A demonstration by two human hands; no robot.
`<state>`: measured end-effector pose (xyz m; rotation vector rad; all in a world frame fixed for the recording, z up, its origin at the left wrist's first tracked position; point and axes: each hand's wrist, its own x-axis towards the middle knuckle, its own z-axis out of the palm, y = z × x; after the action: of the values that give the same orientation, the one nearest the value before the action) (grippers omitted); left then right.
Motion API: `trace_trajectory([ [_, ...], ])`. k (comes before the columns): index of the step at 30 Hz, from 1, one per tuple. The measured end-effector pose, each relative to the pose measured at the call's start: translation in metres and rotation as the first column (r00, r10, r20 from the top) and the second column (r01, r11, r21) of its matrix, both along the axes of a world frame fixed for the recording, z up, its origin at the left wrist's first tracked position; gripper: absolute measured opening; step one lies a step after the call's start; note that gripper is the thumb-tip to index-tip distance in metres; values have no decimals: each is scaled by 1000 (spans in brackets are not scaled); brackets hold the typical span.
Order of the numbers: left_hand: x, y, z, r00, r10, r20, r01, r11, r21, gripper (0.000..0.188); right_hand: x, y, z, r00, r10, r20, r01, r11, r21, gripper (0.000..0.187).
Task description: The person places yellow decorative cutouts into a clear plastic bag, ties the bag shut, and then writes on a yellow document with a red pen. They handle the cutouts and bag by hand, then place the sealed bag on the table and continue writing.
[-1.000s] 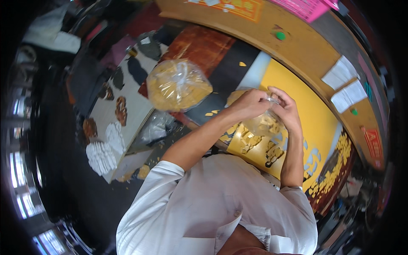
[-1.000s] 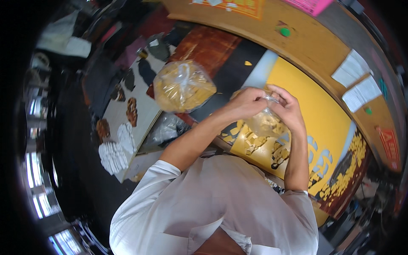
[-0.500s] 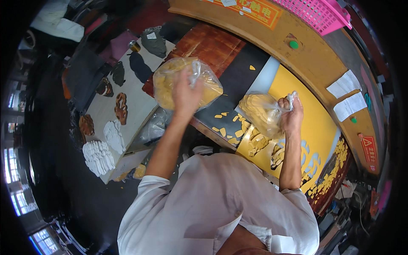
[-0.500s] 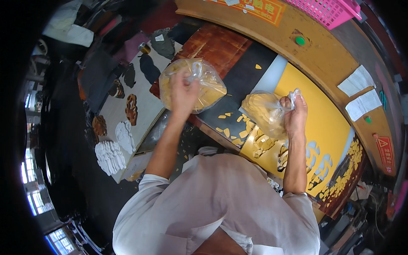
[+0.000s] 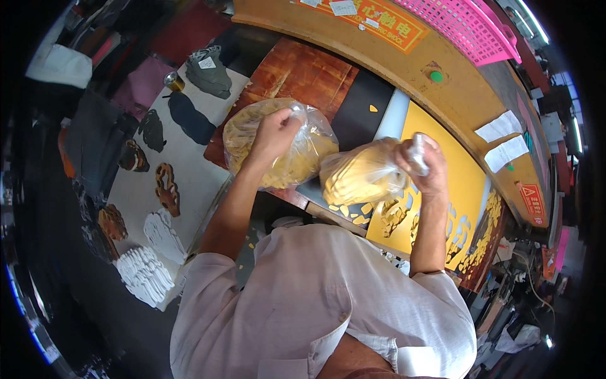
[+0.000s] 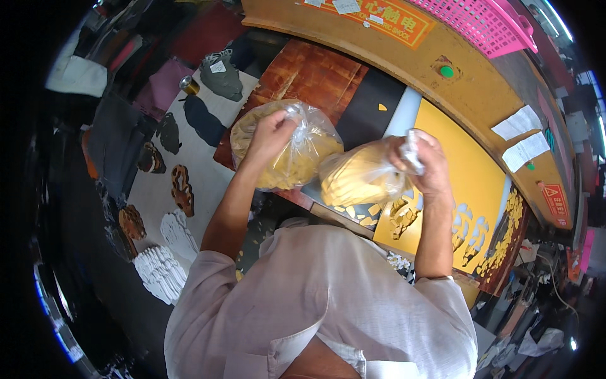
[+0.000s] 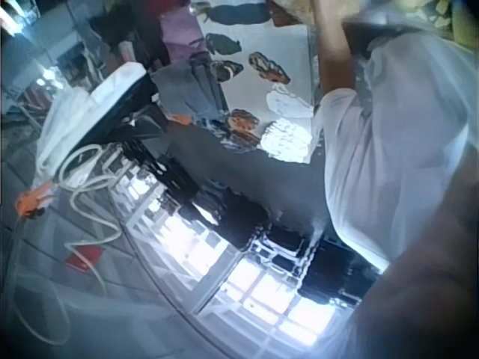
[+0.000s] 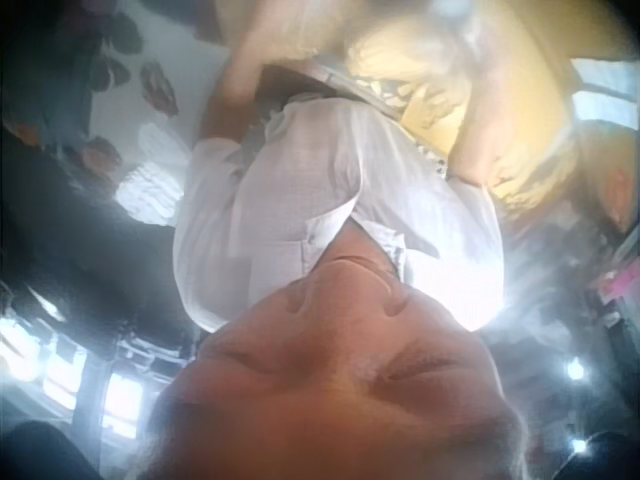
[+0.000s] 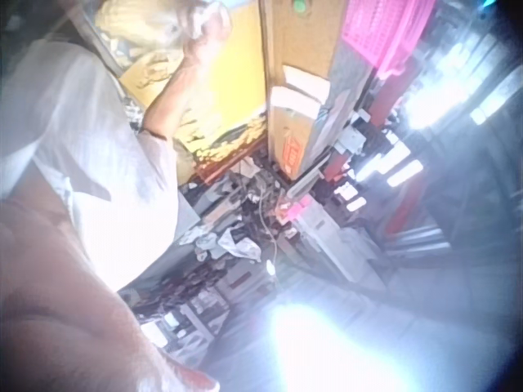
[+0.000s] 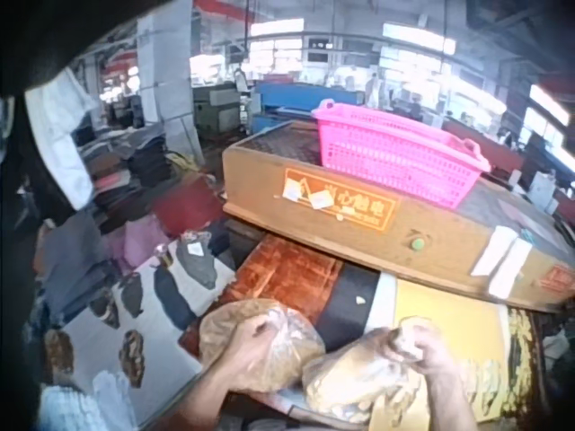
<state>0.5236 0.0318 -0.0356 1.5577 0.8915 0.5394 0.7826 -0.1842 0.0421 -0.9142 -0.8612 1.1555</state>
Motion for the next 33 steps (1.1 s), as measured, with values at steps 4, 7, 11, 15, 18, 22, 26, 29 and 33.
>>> trace_trajectory([
  [4,-7,3,4,980,-4,200,22,996,-89,19,-43,48,-31,991,-2,131,31,974,-224,27],
  [7,-5,2,-5,976,-150,160,165,983,-86,17,-67,79,-50,938,43,343,81,938,-338,31],
  [11,-14,4,-21,993,-110,43,111,994,-9,15,-65,84,-51,848,162,505,71,909,-411,38],
  [15,-20,7,-23,981,69,-184,-17,962,272,20,-55,80,-44,814,179,552,61,920,-387,34],
  [18,-15,10,-19,959,268,-88,-147,742,654,22,-52,79,-41,821,150,551,66,933,-353,25],
  [22,-7,29,-8,995,-3,-100,88,496,864,18,-49,77,-42,847,107,520,103,928,-359,18],
  [26,-8,42,7,895,-181,-408,428,606,671,23,-47,75,-43,895,76,439,90,934,-345,20],
  [29,-14,45,20,853,-447,-270,502,845,186,21,-38,73,-42,843,144,518,53,937,-346,25],
  [33,-13,50,27,863,-467,-193,469,882,-39,28,-14,71,-33,800,336,497,-89,886,-456,37],
])
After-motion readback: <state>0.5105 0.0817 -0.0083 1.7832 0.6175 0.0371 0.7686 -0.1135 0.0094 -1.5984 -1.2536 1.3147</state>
